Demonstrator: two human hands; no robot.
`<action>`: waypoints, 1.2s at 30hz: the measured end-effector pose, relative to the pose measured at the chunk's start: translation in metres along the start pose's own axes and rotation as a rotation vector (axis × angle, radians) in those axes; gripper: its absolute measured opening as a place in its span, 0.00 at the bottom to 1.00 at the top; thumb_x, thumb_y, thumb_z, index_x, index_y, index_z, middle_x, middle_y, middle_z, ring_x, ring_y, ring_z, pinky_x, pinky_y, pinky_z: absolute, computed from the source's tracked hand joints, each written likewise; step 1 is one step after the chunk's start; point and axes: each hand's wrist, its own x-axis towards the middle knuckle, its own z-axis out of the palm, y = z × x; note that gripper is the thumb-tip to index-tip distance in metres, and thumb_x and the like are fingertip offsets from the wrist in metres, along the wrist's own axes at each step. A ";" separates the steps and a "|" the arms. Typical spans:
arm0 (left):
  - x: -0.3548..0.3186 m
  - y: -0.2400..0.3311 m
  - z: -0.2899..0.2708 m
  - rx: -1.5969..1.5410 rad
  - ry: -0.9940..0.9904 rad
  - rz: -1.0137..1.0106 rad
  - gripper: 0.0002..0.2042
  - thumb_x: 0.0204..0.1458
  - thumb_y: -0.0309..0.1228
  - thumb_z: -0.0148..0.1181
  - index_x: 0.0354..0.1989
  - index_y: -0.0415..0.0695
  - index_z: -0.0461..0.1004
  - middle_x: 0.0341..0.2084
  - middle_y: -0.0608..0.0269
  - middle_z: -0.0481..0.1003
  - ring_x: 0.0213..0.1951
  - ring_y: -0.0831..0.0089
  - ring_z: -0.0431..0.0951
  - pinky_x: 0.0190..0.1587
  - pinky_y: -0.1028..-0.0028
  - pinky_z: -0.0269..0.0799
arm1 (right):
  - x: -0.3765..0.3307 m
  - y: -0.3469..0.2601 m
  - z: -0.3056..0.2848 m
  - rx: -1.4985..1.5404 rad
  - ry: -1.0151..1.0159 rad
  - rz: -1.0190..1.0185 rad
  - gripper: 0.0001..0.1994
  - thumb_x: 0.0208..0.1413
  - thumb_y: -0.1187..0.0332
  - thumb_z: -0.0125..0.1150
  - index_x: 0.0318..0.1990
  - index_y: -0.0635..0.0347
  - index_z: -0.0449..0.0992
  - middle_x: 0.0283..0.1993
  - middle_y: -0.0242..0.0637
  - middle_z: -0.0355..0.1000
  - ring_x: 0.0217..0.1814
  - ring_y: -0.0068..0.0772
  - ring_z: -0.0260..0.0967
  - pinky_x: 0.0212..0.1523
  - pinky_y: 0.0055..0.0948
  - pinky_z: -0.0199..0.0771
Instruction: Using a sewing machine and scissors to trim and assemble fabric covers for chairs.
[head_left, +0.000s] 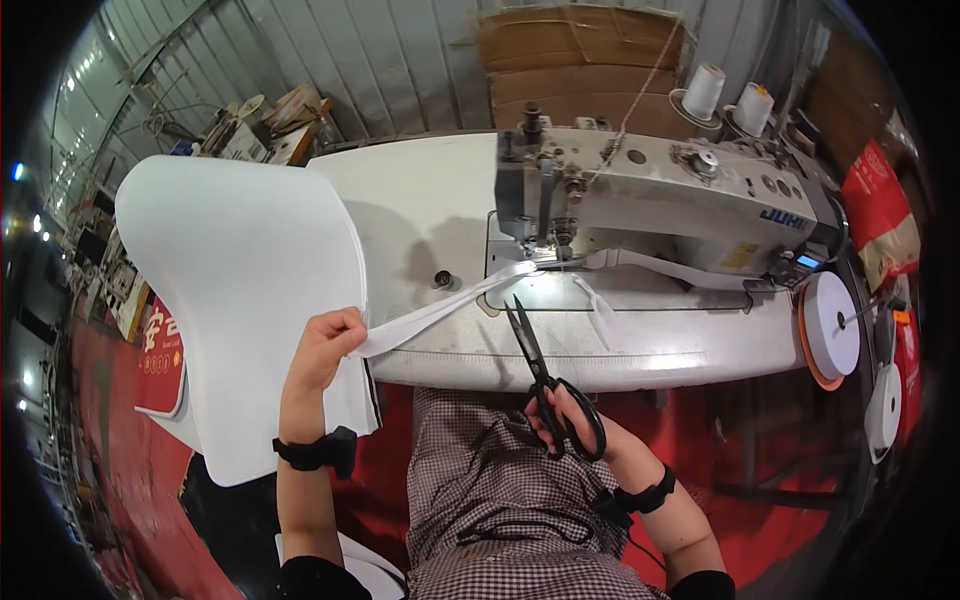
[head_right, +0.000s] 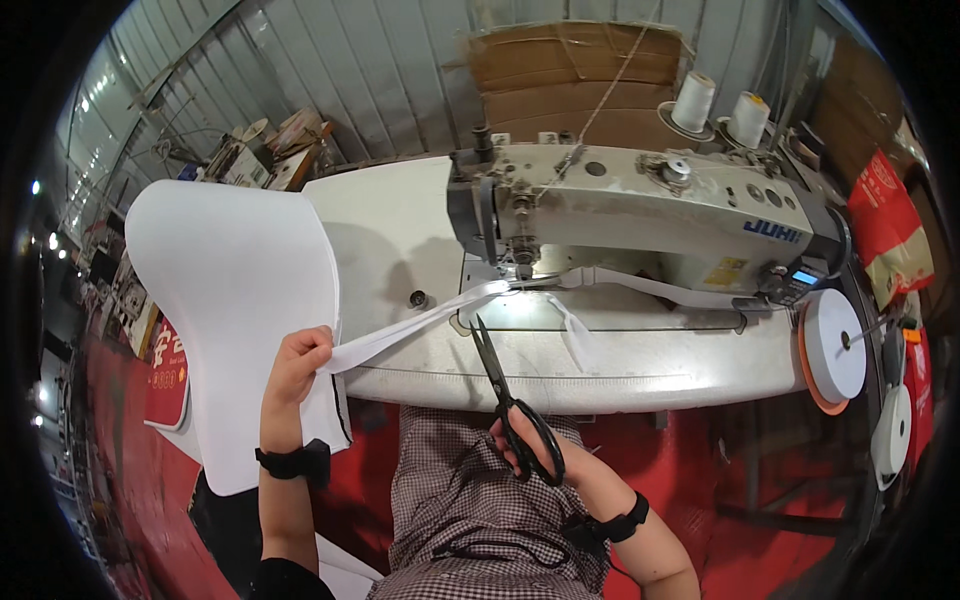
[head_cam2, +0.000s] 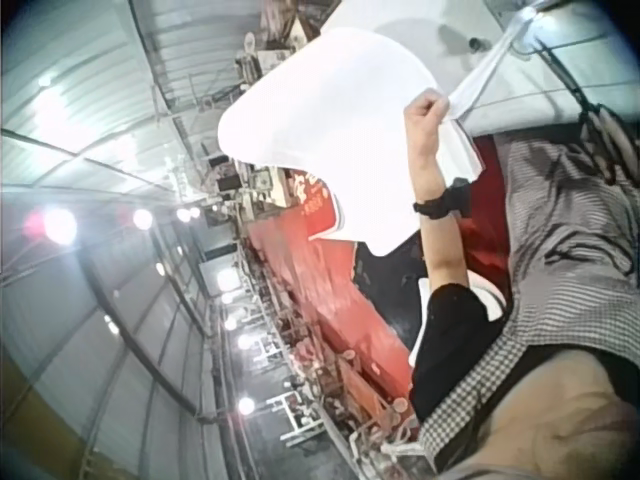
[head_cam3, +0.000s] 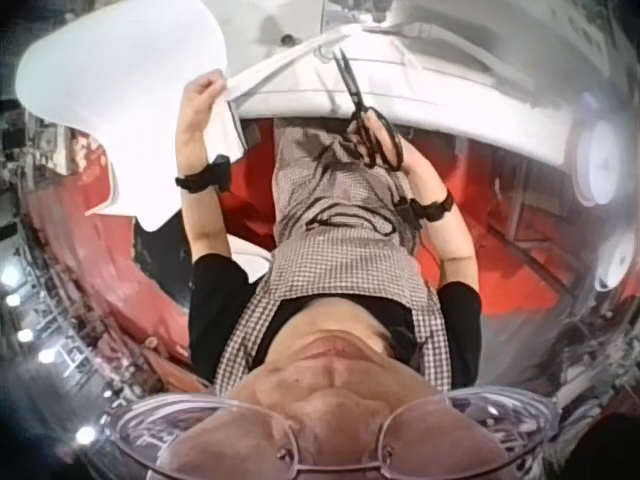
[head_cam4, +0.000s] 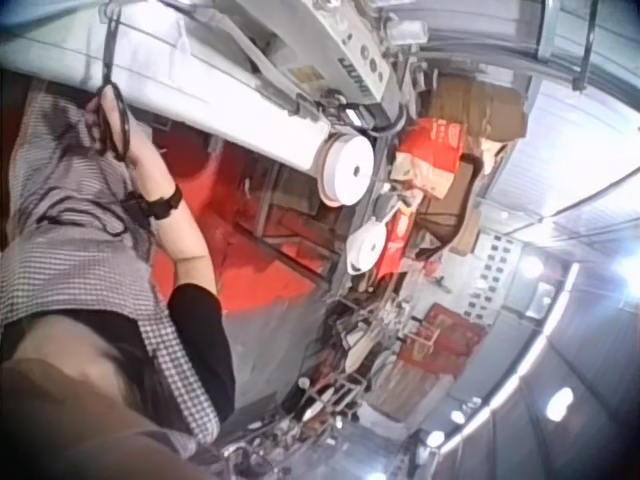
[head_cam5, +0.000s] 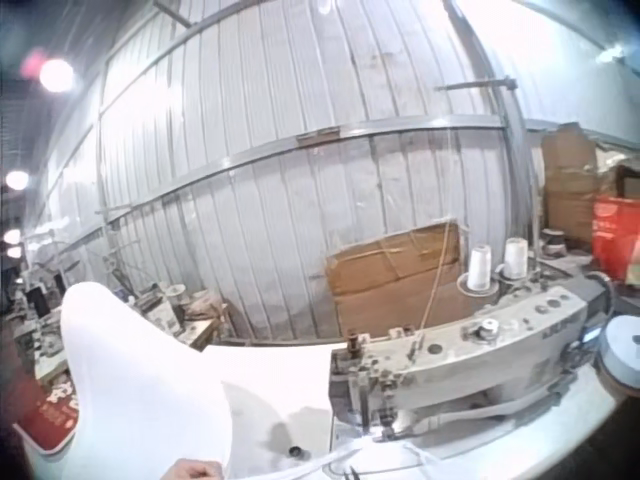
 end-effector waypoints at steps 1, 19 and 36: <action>-0.002 0.001 0.001 -0.030 0.017 0.025 0.07 0.48 0.29 0.59 0.22 0.41 0.71 0.19 0.74 0.64 0.24 0.83 0.59 0.29 0.81 0.54 | 0.005 -0.002 0.001 0.048 -0.015 0.022 0.33 0.58 0.37 0.32 0.41 0.63 0.67 0.32 0.33 0.65 0.28 0.21 0.61 0.27 0.23 0.68; -0.004 -0.007 0.001 -0.019 0.044 0.039 0.08 0.46 0.29 0.61 0.21 0.40 0.70 0.20 0.73 0.63 0.26 0.82 0.60 0.32 0.81 0.54 | 0.044 -0.049 -0.006 0.045 -0.100 0.188 0.45 0.49 0.26 0.27 0.42 0.68 0.67 0.34 0.39 0.67 0.29 0.27 0.64 0.29 0.28 0.71; -0.009 -0.004 0.001 0.093 -0.108 0.026 0.06 0.43 0.26 0.63 0.22 0.38 0.73 0.20 0.71 0.64 0.26 0.81 0.61 0.30 0.80 0.55 | 0.070 -0.062 -0.004 0.097 -0.013 0.260 0.42 0.44 0.23 0.30 0.33 0.60 0.66 0.27 0.34 0.64 0.23 0.24 0.62 0.25 0.24 0.65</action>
